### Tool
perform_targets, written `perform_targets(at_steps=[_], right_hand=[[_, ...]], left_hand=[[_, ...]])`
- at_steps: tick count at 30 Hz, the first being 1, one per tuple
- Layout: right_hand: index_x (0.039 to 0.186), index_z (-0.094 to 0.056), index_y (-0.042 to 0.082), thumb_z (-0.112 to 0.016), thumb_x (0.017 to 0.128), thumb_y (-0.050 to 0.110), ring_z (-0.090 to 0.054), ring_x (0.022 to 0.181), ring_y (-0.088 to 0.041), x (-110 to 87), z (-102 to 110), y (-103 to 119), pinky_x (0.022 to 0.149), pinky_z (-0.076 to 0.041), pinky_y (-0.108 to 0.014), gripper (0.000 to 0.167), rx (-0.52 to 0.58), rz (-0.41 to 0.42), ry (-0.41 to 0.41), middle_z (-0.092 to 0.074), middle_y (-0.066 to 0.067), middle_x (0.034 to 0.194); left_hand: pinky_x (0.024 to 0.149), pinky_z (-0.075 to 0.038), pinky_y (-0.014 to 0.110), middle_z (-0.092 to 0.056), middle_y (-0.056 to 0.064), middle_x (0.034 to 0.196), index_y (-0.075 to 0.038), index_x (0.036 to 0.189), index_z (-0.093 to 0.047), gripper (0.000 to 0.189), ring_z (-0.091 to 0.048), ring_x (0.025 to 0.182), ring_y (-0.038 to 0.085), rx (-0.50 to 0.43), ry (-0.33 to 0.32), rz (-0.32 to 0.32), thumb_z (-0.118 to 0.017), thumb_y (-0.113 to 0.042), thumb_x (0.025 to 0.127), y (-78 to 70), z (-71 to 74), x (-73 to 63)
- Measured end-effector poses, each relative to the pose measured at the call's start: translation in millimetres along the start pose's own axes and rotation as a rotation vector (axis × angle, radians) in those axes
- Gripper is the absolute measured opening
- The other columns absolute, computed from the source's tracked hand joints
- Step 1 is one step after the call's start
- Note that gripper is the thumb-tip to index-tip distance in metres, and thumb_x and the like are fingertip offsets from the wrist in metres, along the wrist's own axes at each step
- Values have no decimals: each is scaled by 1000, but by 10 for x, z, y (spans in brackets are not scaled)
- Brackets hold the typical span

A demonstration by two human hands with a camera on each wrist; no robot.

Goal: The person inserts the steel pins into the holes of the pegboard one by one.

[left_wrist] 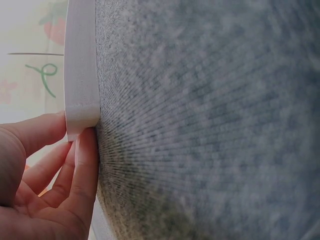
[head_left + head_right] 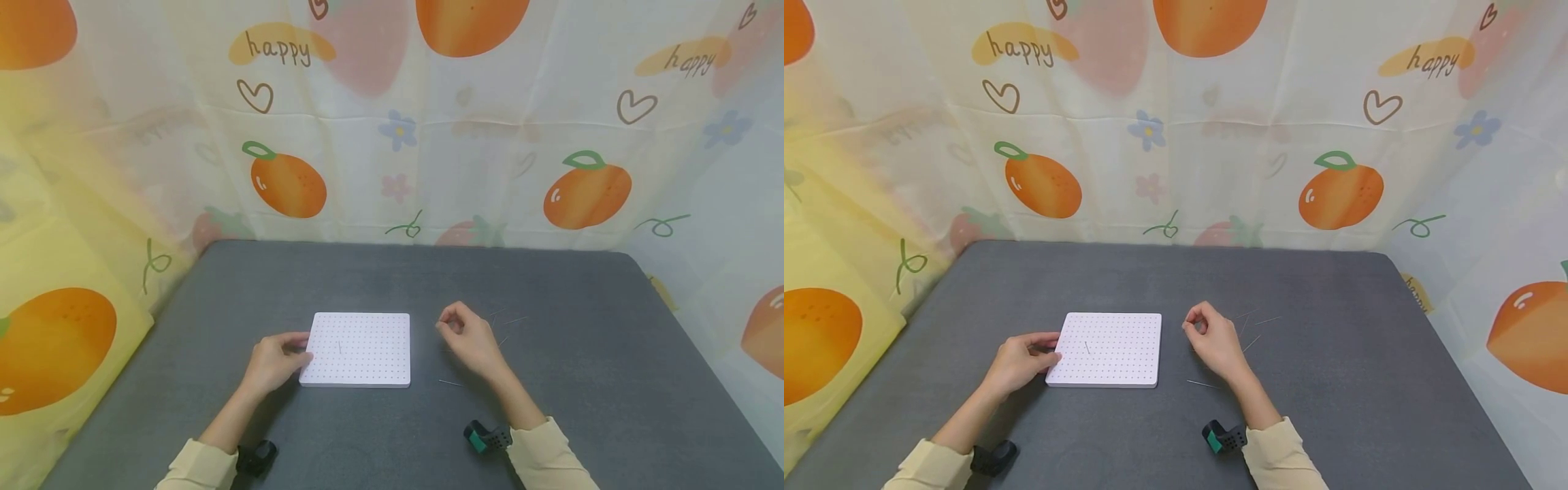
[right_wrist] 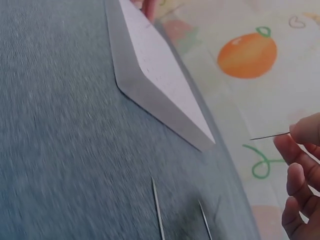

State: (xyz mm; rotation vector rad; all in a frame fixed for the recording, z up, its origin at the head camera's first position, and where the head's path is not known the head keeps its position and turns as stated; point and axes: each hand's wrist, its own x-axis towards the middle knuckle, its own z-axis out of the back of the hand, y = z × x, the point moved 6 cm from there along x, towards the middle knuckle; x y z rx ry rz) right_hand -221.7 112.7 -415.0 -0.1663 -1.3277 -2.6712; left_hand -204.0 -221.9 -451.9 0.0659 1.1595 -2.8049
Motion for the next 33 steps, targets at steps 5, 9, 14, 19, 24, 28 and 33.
perform_targets(at_steps=[5,9,14,19,24,28,33], right_hand=[[88,-58,18,-63,84,16,-47,68,-13,16,-113,99,60,-37,-29,7,-6,21,-8,-59,3,81],[87,-58,19,-64,83,14,-47,68,-13,21,-199,186,60,-37,-29,9,9,47,-5,-58,4,79],[87,-57,19,-63,83,14,-50,71,-13,22,-311,269,63,-39,-29,9,22,64,18,-59,5,81],[87,-57,17,-64,82,11,-52,72,-12,34,-404,353,65,-41,-29,10,36,109,25,-61,4,83],[86,-57,17,-64,82,12,-49,70,-11,57,-489,404,62,-39,-27,9,33,126,33,-59,5,81],[86,-58,18,-63,83,14,-47,69,-11,76,-557,440,61,-37,-26,8,27,121,52,-58,6,81],[84,-58,19,-63,83,14,-48,69,-10,107,-639,489,60,-37,-25,7,13,144,66,-58,8,80]], left_hand=[[55,-43,25,-65,16,106,-2,117,-61,41,-59,70,15,-2,-3,2,-69,-9,77,6,-4,3],[55,-43,24,-65,16,106,-1,117,-61,41,-60,70,15,-7,0,2,-69,-8,77,9,-11,-1],[55,-43,25,-65,16,105,-1,117,-61,41,-60,71,15,-2,-3,-1,-69,-8,77,17,-13,0],[55,-44,25,-65,16,105,-1,117,-61,41,-60,71,15,-7,2,2,-69,-8,77,20,-10,3],[55,-44,25,-65,16,106,-1,117,-61,41,-60,71,14,-8,8,15,-69,-8,78,11,-7,0],[55,-44,26,-65,15,106,-1,118,-60,41,-60,71,14,-12,17,25,-69,-9,78,3,-4,-6],[56,-44,25,-64,15,107,-2,118,-60,42,-60,72,14,-18,24,33,-69,-9,78,1,0,-8]])
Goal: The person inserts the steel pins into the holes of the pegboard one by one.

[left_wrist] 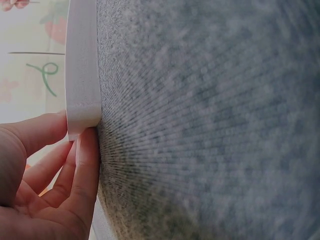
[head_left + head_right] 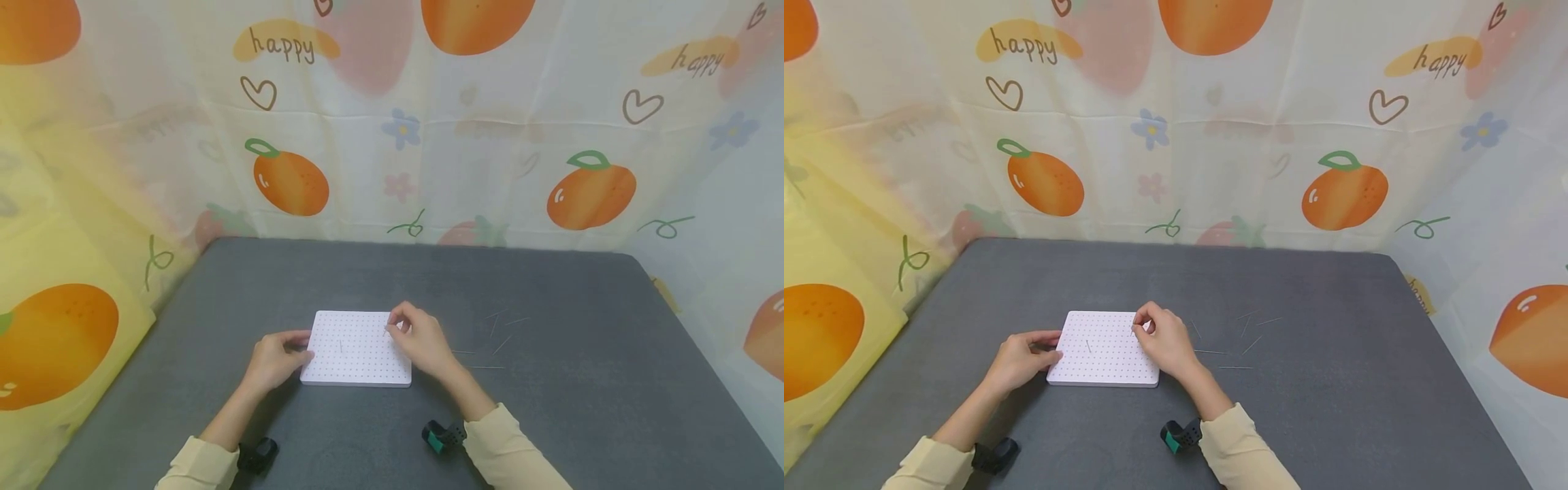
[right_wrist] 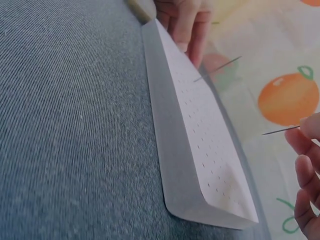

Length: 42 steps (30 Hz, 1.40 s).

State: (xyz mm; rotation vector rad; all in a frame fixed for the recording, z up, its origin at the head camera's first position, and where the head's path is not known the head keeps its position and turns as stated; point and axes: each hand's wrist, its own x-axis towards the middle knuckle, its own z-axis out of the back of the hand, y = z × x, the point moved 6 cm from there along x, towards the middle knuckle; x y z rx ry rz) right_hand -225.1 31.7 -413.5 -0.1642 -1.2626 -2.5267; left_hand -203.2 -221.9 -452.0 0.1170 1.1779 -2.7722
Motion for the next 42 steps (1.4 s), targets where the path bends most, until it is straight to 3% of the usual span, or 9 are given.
perform_targets(at_steps=[24,35,42], right_hand=[[84,-59,16,-62,81,11,-49,68,-8,141,-288,205,62,-36,-22,7,-67,110,65,-61,6,80],[86,-59,17,-62,82,11,-49,69,-8,191,-401,217,61,-37,-21,7,-81,139,92,-63,5,81],[86,-59,18,-60,82,14,-48,68,-7,212,-483,203,61,-36,-21,6,-115,114,130,-63,7,80]], left_hand=[[56,-45,26,-66,13,103,-2,116,-62,40,-59,70,14,5,-24,-3,-70,-10,77,12,9,27],[55,-44,25,-66,14,102,-1,115,-62,40,-60,69,15,4,-26,-13,-70,-10,77,13,6,16],[56,-44,26,-66,14,103,-1,116,-62,40,-59,70,14,8,-21,-15,-70,-9,77,11,12,18]])
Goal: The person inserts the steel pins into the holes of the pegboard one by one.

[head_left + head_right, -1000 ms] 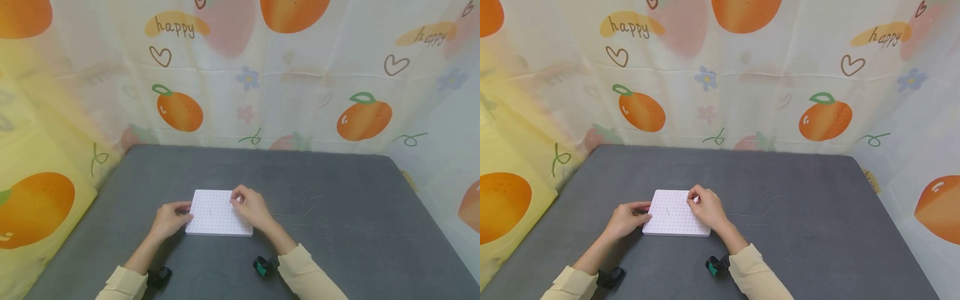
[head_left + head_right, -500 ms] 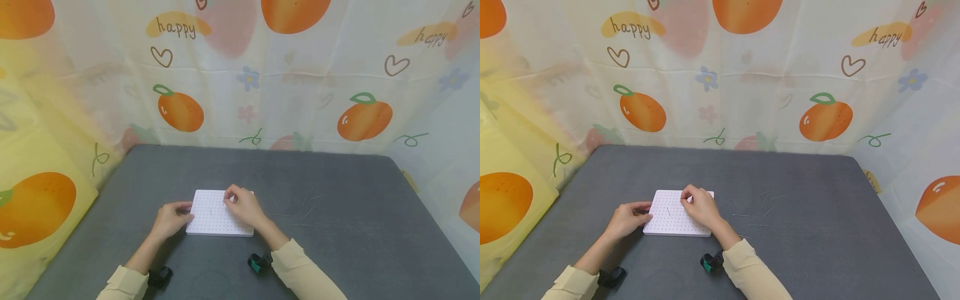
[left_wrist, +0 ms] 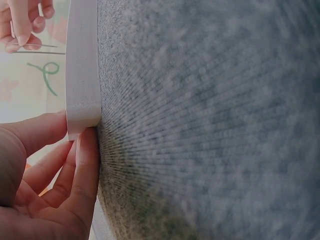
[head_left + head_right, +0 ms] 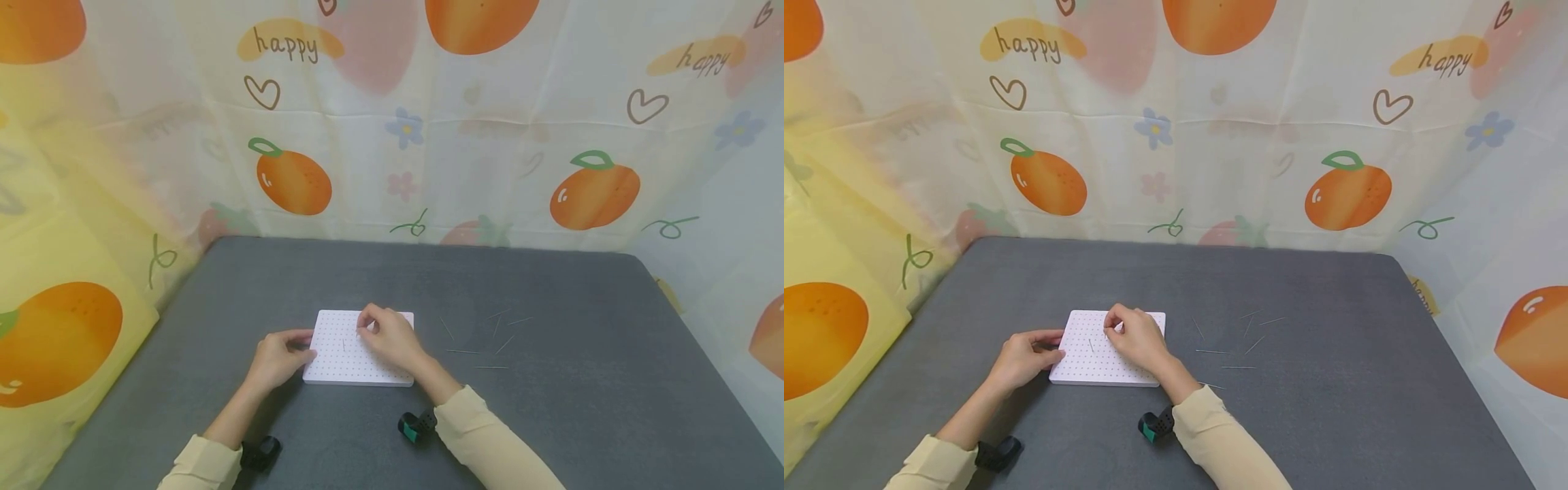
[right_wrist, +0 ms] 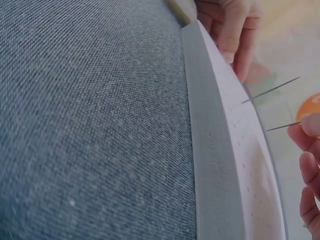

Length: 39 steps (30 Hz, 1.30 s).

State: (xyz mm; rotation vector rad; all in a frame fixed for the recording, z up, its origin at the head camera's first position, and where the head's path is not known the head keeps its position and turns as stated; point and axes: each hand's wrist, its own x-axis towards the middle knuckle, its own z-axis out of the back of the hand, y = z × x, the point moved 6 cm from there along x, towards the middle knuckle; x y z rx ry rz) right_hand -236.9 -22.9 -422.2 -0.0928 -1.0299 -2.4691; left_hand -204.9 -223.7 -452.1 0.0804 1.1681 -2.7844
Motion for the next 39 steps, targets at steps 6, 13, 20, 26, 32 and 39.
perform_targets(at_steps=[6,13,20,26,32,39], right_hand=[[86,-60,18,-61,82,14,-50,68,-7,14,-49,8,62,-37,-21,6,-3,25,-13,-64,6,81],[86,-59,20,-60,82,15,-48,67,-7,29,-92,-12,62,-37,-21,6,5,12,0,-62,8,80],[85,-59,20,-59,83,15,-49,68,-7,37,-100,-5,63,-39,-22,5,7,28,6,-63,8,81],[86,-60,19,-58,84,15,-51,67,-7,45,-124,14,63,-40,-22,5,-6,46,29,-63,8,77],[84,-61,18,-59,82,14,-50,63,-5,57,-156,18,61,-39,-21,5,-48,68,27,-62,8,74],[84,-62,18,-59,82,14,-48,62,-6,61,-166,16,61,-38,-21,5,-80,79,20,-57,8,68]], left_hand=[[56,-45,26,-66,14,103,-2,116,-62,40,-60,71,14,-5,1,8,-69,-10,77,-3,3,-2],[56,-45,25,-66,15,102,0,114,-62,39,-61,71,15,-13,-13,-12,-69,-8,77,-24,6,-12],[56,-46,26,-66,16,101,0,114,-63,38,-61,71,14,-18,-10,-17,-69,-8,77,-35,8,-15],[56,-46,26,-67,16,101,1,113,-63,38,-62,72,15,-25,-5,-22,-69,-8,76,-32,12,-10],[55,-46,26,-67,17,101,2,113,-63,38,-62,72,15,-30,-7,-28,-69,-7,76,-37,12,-11],[55,-46,26,-67,17,100,2,113,-63,38,-62,71,14,-28,-6,-32,-69,-6,76,-39,14,-14]])
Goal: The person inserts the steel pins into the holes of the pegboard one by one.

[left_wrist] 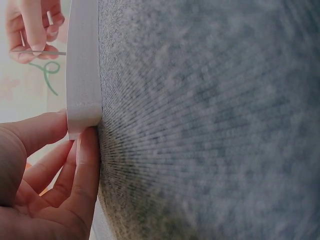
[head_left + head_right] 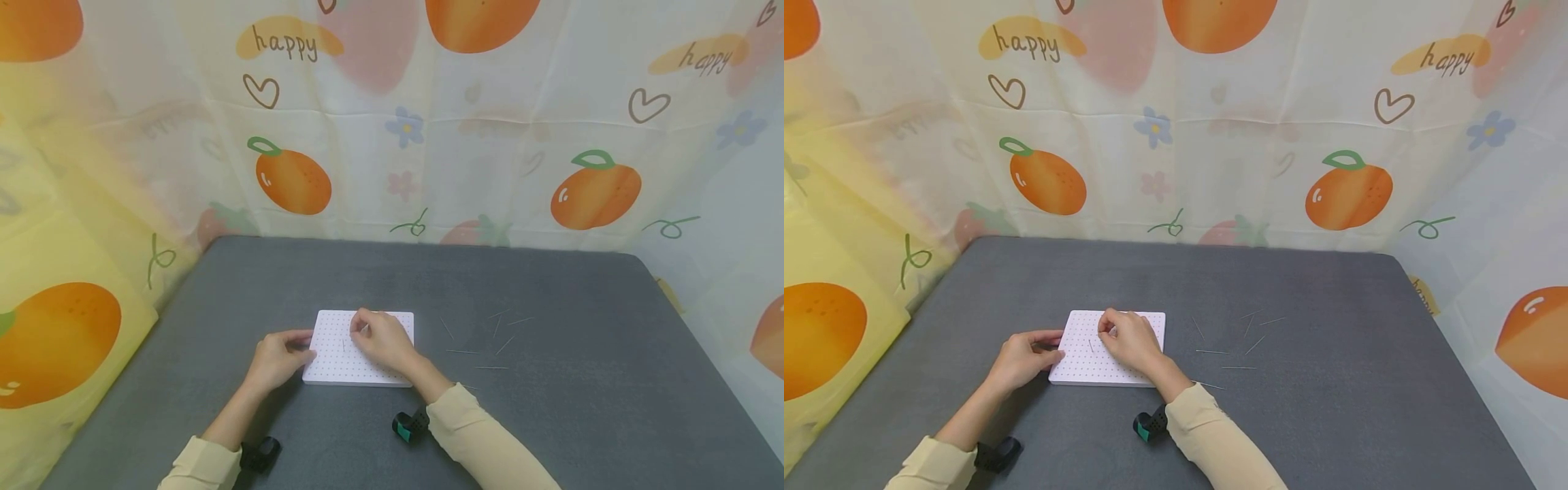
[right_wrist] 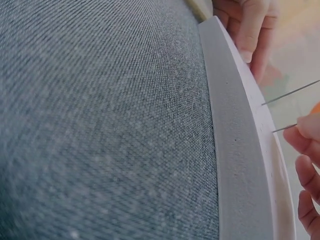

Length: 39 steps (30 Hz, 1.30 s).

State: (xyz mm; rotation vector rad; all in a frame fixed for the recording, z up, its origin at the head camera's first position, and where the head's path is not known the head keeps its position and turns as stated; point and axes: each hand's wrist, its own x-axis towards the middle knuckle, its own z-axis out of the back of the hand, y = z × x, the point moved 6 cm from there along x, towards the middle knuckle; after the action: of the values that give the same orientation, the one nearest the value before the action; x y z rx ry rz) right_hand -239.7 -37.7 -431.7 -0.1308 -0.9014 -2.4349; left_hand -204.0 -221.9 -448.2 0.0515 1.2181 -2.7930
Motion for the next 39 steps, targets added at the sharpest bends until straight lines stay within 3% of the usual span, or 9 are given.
perform_targets(at_steps=[12,26,39], right_hand=[[92,-62,19,-57,85,16,-57,77,-6,-54,46,-82,71,-44,-23,9,11,-8,37,-66,8,87],[90,-62,19,-59,85,12,-57,85,-8,-257,471,-85,75,-44,-27,9,66,23,13,-64,10,89],[88,-62,20,-62,82,7,-56,81,-6,-513,765,-256,73,-45,-26,14,82,31,-77,-62,11,87]], left_hand=[[54,-45,26,-67,16,101,1,114,-63,39,-60,69,14,6,3,19,-70,-7,76,6,-10,7],[55,-44,25,-66,17,103,0,115,-62,39,-61,71,15,15,0,25,-70,-8,77,12,-4,5],[55,-44,24,-66,14,103,-2,115,-62,40,-60,70,15,27,-13,44,-70,-9,76,42,-21,5]])
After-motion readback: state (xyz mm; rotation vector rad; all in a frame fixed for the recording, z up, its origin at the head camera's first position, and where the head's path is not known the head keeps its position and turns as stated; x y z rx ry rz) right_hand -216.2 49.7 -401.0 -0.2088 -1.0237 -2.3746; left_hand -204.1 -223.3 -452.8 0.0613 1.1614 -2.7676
